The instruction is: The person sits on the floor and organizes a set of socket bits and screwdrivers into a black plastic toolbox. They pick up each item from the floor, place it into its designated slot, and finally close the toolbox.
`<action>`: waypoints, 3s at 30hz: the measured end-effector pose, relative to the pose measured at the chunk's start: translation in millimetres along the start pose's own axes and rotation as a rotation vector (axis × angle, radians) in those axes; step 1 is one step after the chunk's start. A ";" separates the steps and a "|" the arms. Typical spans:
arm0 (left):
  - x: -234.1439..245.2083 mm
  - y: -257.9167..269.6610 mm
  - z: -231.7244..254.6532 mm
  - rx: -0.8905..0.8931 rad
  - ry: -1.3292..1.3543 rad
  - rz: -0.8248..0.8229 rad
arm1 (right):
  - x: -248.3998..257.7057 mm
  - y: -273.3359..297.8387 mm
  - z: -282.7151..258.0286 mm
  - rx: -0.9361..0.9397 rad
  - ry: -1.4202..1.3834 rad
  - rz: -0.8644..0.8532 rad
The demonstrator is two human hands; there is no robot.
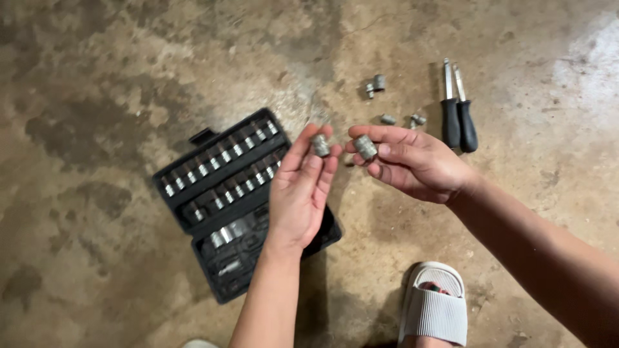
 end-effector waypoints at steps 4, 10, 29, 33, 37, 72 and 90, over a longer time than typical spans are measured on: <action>42.0 28.5 28.8 -0.110 -0.172 0.145 | -27.1 -15.5 21.9 -0.113 0.368 0.116; 101.4 106.1 78.3 -0.404 -1.635 0.467 | -65.5 -61.5 102.4 -0.058 1.548 0.027; 163.5 111.8 41.2 -0.437 -2.001 0.508 | -88.6 -93.2 195.4 0.688 2.055 -0.258; 155.6 112.1 44.5 -0.451 -2.023 0.529 | -91.8 -95.8 194.3 0.645 1.946 -0.250; 130.4 111.1 52.5 -0.499 -1.993 0.570 | -85.3 -95.2 167.8 0.590 1.849 -0.261; -58.1 -124.8 -94.6 -0.188 -2.174 -0.133 | 94.8 -26.9 -78.8 0.299 1.291 0.662; -31.2 27.1 29.5 0.014 -0.350 0.191 | -34.5 14.5 -6.3 -0.038 0.054 -0.011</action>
Point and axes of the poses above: each hand's wrist, its own y-axis away from the middle knuckle, its own x-axis out of the back of the hand, z = x × y, the point moved 5 cm from there along -y, towards the middle knuckle, and after that the axes turned 7 degrees about -y, right-handed, at the moved point
